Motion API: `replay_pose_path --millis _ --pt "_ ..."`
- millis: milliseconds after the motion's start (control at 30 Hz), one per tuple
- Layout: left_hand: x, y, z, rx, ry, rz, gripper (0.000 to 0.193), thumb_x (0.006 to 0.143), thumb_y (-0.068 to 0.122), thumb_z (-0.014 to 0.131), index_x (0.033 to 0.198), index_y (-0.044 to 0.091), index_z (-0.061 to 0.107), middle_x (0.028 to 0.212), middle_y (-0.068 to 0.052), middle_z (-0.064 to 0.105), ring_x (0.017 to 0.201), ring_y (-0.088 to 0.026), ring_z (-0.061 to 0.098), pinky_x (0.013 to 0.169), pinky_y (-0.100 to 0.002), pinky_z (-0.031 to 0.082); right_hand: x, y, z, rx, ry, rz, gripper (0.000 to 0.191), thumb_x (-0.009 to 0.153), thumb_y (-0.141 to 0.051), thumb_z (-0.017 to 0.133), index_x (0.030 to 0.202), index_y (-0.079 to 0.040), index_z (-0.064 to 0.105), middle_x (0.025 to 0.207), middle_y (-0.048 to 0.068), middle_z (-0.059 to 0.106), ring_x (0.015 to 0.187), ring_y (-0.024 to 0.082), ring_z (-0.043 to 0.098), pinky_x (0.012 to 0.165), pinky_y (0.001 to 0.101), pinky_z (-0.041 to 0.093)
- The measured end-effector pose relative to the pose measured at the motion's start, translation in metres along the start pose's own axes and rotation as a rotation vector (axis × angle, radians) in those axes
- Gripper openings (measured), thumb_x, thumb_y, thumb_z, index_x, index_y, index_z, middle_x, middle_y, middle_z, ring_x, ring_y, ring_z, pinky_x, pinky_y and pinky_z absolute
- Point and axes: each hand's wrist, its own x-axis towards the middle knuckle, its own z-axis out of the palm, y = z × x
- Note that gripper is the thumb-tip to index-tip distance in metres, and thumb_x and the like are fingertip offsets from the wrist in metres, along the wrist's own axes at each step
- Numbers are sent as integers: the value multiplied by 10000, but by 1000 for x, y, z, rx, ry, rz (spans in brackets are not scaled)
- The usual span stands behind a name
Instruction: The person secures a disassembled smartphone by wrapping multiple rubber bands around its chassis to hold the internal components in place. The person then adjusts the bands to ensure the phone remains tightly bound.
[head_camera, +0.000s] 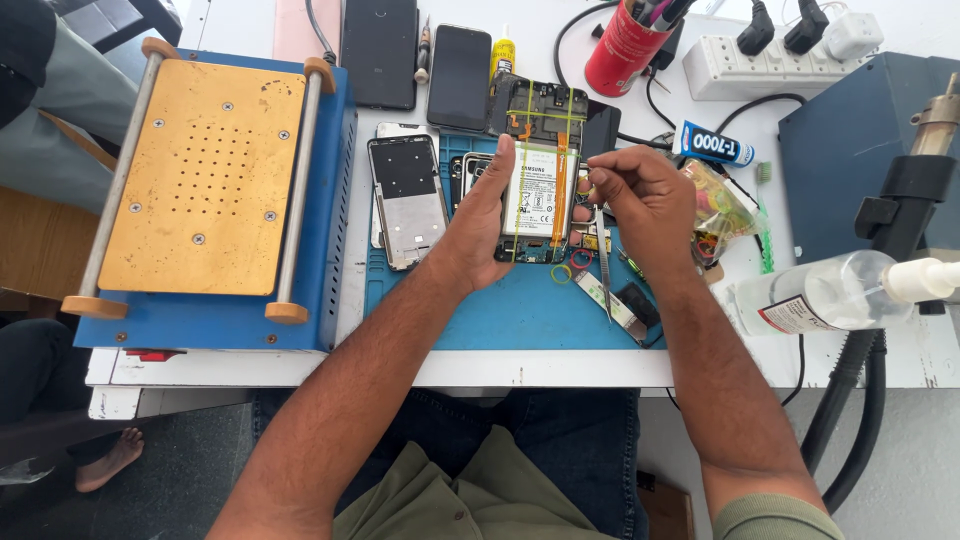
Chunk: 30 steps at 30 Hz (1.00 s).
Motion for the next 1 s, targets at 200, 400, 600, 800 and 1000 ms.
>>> replay_pose_path --millis 200,400,600,800,1000 --pt "-1 1 -3 -103 -97 38 766 1054 656 333 1413 -1 495 1169 -218 681 1010 -273 738 826 -412 674 -1 -13 2 -415 -11 -180 175 1026 69 626 1156 3 723 1050 77 668 903 135 670 775 257 559" --pt "-4 3 -8 -151 -186 74 786 1049 676 358 1424 -1 498 1194 -227 679 1037 -292 736 872 -456 666 5 -24 -4 -171 -81 114 133 1017 -106 601 1041 -2 682 1018 86 656 1023 272 643 921 421 521" --pt "-6 0 -6 -141 -292 69 801 1058 686 380 1450 1 516 1199 -228 679 1050 -295 732 883 -468 668 4 -20 -13 1181 -439 230 225 1063 -231 620 1096 -15 669 860 31 647 1022 249 634 1074 444 508" --pt "-4 -3 -4 33 -245 74 853 1016 708 401 1477 -4 488 1179 -242 693 1004 -290 744 825 -432 676 -4 -10 -16 679 -184 108 577 1026 -160 688 1534 61 525 1042 46 636 1060 139 609 1046 264 469" --pt "-2 -10 -7 228 -132 154 873 1003 705 395 1479 -26 417 1235 -259 648 1082 -302 724 890 -420 668 -5 -13 -6 369 -108 131 529 1002 -64 646 1489 75 495 1307 97 647 1146 124 613 1029 273 507"
